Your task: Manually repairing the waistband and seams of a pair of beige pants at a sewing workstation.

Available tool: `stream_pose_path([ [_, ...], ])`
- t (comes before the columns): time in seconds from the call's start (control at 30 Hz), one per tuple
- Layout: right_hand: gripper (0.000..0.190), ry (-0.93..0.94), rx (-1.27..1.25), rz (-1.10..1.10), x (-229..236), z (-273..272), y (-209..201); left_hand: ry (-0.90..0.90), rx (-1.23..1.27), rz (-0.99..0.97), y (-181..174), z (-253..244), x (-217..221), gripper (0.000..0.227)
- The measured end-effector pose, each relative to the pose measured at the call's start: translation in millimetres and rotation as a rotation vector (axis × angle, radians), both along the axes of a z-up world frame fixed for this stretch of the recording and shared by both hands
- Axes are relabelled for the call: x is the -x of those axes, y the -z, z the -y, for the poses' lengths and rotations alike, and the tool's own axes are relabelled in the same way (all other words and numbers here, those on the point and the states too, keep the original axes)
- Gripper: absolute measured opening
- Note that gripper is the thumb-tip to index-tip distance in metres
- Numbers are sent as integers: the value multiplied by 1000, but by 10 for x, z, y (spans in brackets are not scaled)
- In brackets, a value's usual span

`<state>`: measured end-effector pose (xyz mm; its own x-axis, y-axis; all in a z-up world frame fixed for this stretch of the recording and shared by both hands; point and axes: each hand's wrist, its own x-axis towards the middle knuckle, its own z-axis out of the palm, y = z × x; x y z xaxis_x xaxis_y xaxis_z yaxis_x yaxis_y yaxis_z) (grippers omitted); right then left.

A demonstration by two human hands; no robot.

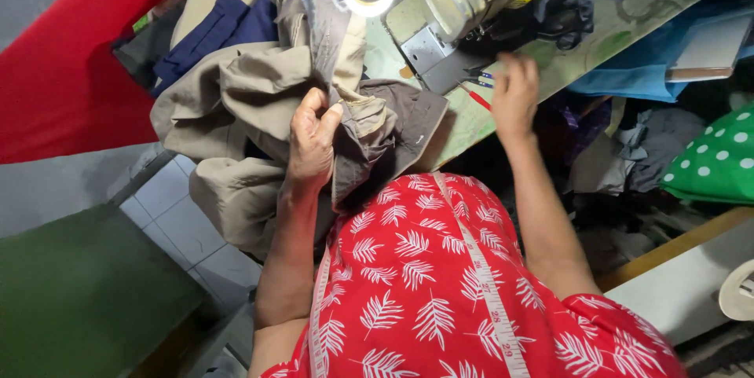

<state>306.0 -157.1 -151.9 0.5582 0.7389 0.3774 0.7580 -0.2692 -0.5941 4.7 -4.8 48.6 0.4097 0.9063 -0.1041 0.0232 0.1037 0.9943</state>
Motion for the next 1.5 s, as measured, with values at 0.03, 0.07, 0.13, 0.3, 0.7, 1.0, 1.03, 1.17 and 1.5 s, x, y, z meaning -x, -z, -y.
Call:
stream_pose_path([
  [0.03, 32, 1, -1, 0, -187, -15, -2, 1, -1, 0, 48, 0, 11, 9],
  [0.07, 33, 7, 30, 26, -363, -45, 1, 13, -2, 2, 94, -8, 32, 9],
  [0.13, 34, 13, 60, 51, -630, -102, 27, 26, -5, 3, 109, -19, 56, 9],
  [0.3, 32, -168, 183, 108, -988, -256, 98, 93, 108, 5, 41, -10, 55, 16],
  [0.7, 20, -109, 608, -137, -1000, -611, -274, 66, 80, 27, 81, -22, 52, 15],
  [1.0, 7, -191, 581, 127, -984, -708, -26, 47, 92, 31, 73, -24, 7, 18],
  [1.03, 7, -197, 579, 128, -1011, -693, 2, 41, 90, 29, 87, -30, 25, 18],
  [1.17, 9, -148, 525, -80, -1008, -647, 16, 32, 75, 23, 106, -39, 55, 18],
  [1.5, 21, 6, 677, -51, -654, -659, -82, 51, 109, 40, 72, -13, 61, 18],
])
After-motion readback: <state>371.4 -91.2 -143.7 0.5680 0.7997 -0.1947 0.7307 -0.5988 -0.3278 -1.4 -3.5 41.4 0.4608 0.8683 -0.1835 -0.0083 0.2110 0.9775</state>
